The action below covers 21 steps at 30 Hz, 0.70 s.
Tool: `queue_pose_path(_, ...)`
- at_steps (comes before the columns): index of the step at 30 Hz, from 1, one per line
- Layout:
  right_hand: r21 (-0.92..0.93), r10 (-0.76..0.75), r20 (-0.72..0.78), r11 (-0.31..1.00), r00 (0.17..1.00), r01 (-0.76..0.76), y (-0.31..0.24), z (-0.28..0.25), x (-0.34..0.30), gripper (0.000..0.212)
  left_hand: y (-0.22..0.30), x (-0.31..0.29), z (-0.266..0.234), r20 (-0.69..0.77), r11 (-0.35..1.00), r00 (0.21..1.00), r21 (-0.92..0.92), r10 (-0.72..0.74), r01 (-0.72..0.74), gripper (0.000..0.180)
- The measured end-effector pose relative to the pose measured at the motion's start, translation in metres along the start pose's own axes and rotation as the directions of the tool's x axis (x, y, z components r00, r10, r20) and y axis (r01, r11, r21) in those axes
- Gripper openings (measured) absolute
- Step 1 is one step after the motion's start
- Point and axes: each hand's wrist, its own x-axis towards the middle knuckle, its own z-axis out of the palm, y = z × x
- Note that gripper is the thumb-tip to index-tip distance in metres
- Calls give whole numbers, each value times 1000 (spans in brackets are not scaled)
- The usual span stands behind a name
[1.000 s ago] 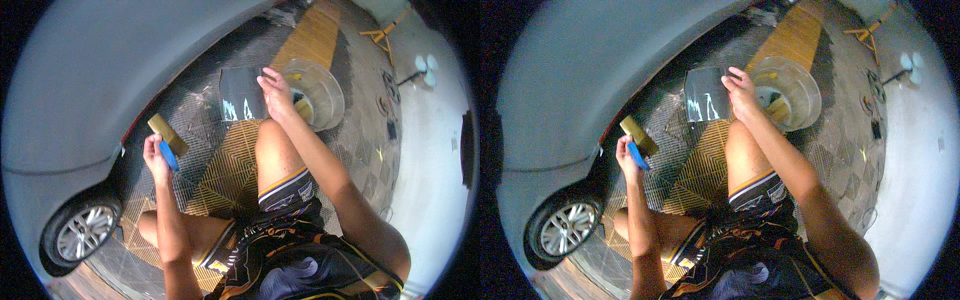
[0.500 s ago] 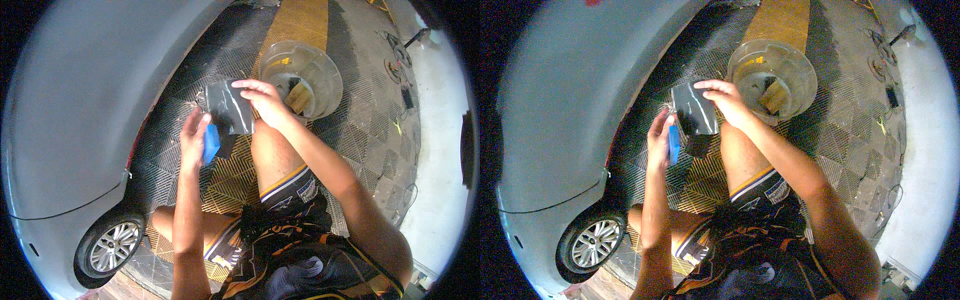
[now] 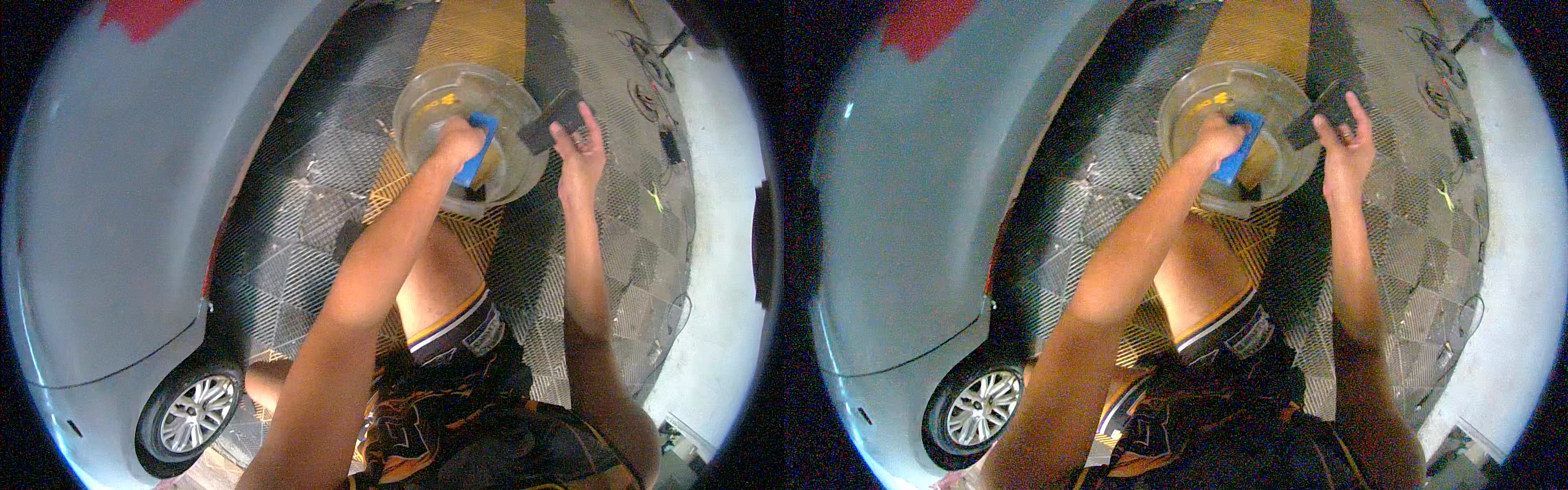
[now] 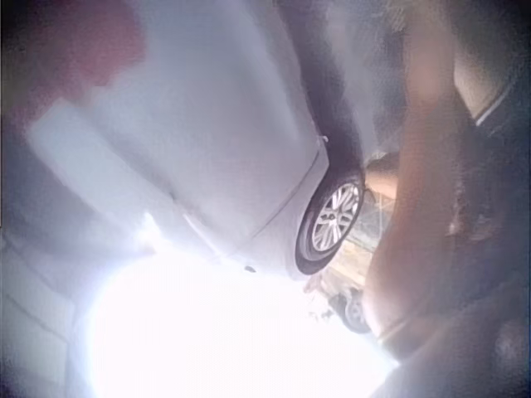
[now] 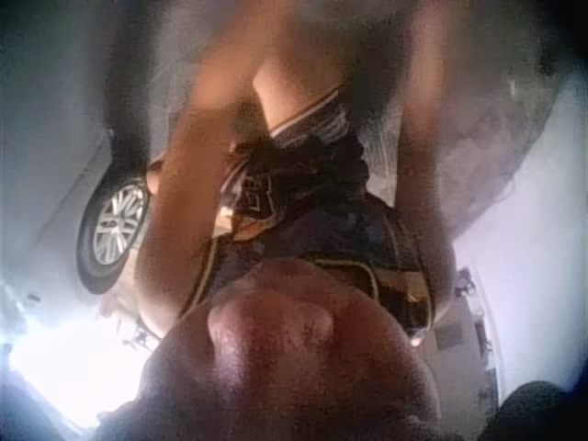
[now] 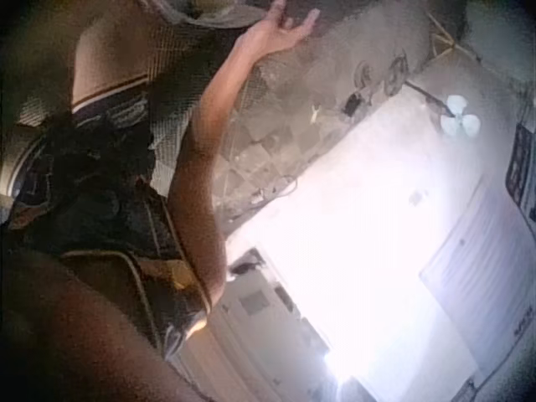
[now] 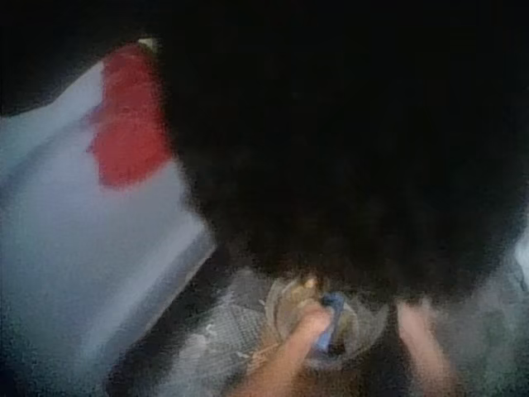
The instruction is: The person sands the front fender of a red car using a blue sanding block. They repeatedly dip the block into a bucket of water and continue sanding the surface, moving around the fender to cover different areas.
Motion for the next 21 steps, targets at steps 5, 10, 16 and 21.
queue_pose_path(5,-195,76,221,980,972,-32,16,-31,10,50,-20,3,28,-50,957,958,80,282,-278,63)
queue_pose_path(10,-9,181,514,978,838,-206,22,-1,17,42,-11,-50,-31,87,783,790,-234,607,-576,83)
queue_pose_path(16,57,225,716,925,661,-376,10,81,1,41,-23,-76,-113,102,784,801,168,589,-598,73)
queue_pose_path(21,52,235,774,902,588,-428,8,114,-3,41,-39,-89,-124,-52,569,981,-808,186,-151,84)
